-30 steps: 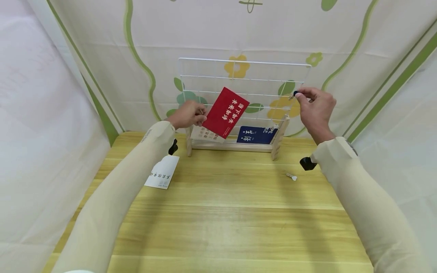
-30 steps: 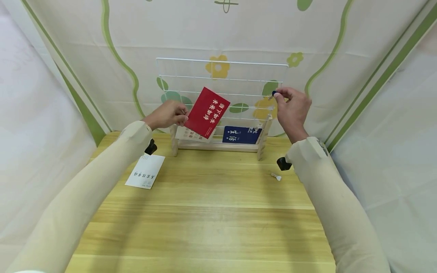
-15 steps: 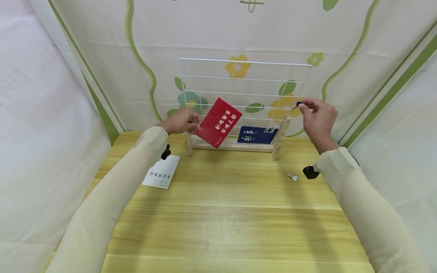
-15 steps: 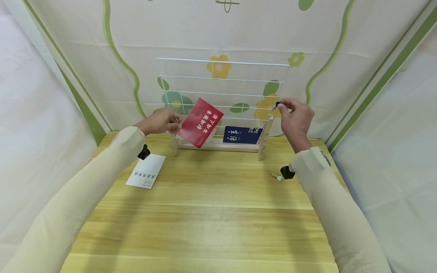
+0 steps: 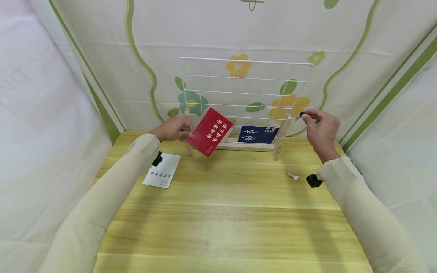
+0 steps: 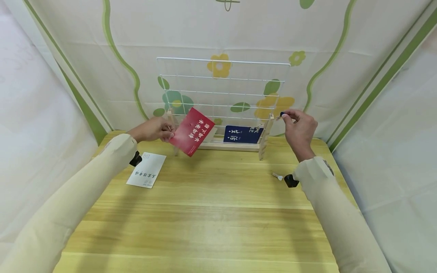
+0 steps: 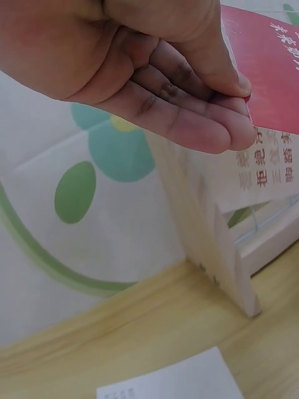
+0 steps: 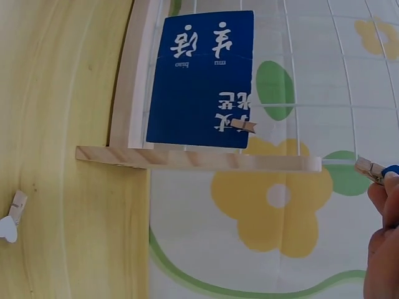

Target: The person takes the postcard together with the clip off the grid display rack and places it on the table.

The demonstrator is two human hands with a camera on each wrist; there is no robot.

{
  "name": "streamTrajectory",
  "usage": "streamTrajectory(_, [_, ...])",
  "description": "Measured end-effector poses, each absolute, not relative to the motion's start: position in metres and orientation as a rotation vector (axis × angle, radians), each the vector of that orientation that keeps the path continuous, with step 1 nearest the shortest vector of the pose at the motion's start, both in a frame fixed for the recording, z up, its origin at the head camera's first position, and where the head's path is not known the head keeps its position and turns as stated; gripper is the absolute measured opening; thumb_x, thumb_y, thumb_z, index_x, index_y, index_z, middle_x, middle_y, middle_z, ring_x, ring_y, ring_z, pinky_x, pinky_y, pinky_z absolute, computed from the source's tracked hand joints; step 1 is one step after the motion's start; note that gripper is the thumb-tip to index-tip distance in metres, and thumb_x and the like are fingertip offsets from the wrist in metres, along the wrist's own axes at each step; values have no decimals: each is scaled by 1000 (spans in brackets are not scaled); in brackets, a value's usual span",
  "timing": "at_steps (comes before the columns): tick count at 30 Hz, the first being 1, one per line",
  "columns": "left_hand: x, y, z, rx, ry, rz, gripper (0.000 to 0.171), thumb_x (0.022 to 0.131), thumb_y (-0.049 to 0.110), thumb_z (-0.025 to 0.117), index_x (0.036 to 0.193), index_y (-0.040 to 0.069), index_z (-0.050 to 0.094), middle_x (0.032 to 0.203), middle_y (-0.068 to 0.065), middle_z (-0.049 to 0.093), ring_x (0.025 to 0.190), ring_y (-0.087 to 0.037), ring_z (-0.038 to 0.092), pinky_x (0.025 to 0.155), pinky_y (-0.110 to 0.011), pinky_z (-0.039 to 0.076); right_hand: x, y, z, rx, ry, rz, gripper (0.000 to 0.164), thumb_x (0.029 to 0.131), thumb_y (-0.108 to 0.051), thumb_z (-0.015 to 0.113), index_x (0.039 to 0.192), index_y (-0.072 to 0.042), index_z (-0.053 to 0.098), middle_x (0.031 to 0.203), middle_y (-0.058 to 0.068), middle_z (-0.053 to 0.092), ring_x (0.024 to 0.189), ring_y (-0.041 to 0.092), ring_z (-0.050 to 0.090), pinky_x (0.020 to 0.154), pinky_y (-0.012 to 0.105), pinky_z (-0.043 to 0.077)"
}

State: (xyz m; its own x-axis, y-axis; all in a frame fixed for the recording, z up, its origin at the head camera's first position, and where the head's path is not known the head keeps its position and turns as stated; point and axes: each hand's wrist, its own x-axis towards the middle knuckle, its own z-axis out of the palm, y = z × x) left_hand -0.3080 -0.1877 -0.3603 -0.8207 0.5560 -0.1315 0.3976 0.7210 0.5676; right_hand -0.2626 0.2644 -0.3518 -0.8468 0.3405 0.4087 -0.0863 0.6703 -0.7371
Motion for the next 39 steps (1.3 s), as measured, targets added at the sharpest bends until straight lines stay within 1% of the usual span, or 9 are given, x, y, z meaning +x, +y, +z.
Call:
streamTrajectory(7, [-303, -202, -367, 737, 2603, 784, 10, 97, 2, 59, 89, -1, 64, 83, -14, 71, 73, -22, 68, 70, -35, 61, -257, 271, -366, -224, -2389, 1026, 28, 96, -32, 63, 107, -10, 76, 105, 14, 75, 64, -6, 51, 52, 14, 37])
streamTrajectory(14, [-299, -220, -375, 647, 2571, 763, 10, 97, 4, 58, 90, -1, 65, 83, -13, 71, 75, -23, 68, 73, -40, 61, -254, 277, -378, -222, -2398, 1033, 27, 96, -30, 64, 107, -9, 76, 108, 15, 74, 65, -14, 51, 52, 11, 38])
streamTrajectory(17, [-297, -228, -380, 629, 2558, 752, 11, 98, 5, 57, 92, 0, 65, 83, -12, 71, 76, -25, 68, 73, -38, 61, -252, 278, -383, -233, -2406, 1052, 27, 96, -30, 64, 108, -8, 76, 109, 15, 74, 66, -18, 51, 51, 11, 38])
streamTrajectory(19, [-295, -233, -384, 616, 2544, 757, 11, 98, 5, 57, 92, 0, 64, 84, -12, 71, 77, -27, 69, 72, -35, 61, -250, 280, -386, -248, -2424, 1067, 28, 96, -31, 64, 109, -9, 76, 110, 15, 73, 67, -17, 52, 49, 12, 38])
streamTrajectory(23, [-290, -243, -390, 590, 2513, 781, 10, 98, 4, 57, 92, -2, 64, 82, -13, 70, 74, -26, 67, 70, -34, 61, -248, 283, -393, -274, -2471, 1079, 32, 97, -34, 61, 112, -9, 74, 112, 15, 73, 69, -14, 53, 48, 14, 39])
streamTrajectory(29, [-284, -255, -396, 543, 2477, 790, 13, 99, 3, 54, 91, -2, 62, 81, -13, 68, 71, -21, 64, 66, -29, 58, -244, 290, -408, -282, -2463, 1056, 30, 98, -30, 61, 109, -6, 74, 108, 18, 73, 67, -16, 52, 52, 11, 40])
streamTrajectory(34, [-279, -264, -400, 488, 2465, 804, 11, 99, 2, 54, 94, -3, 62, 81, -13, 66, 72, -23, 63, 66, -28, 57, -242, 295, -418, -280, -2468, 1030, 30, 98, -30, 61, 110, -6, 74, 108, 18, 73, 64, -17, 50, 50, 12, 39])
streamTrajectory(39, [-274, -273, -407, 464, 2478, 771, 10, 99, 3, 55, 96, -2, 63, 81, -12, 67, 72, -21, 64, 68, -30, 59, -240, 297, -426, -279, -2470, 1037, 29, 98, -27, 61, 110, -5, 74, 109, 19, 73, 64, -20, 47, 51, 10, 39])
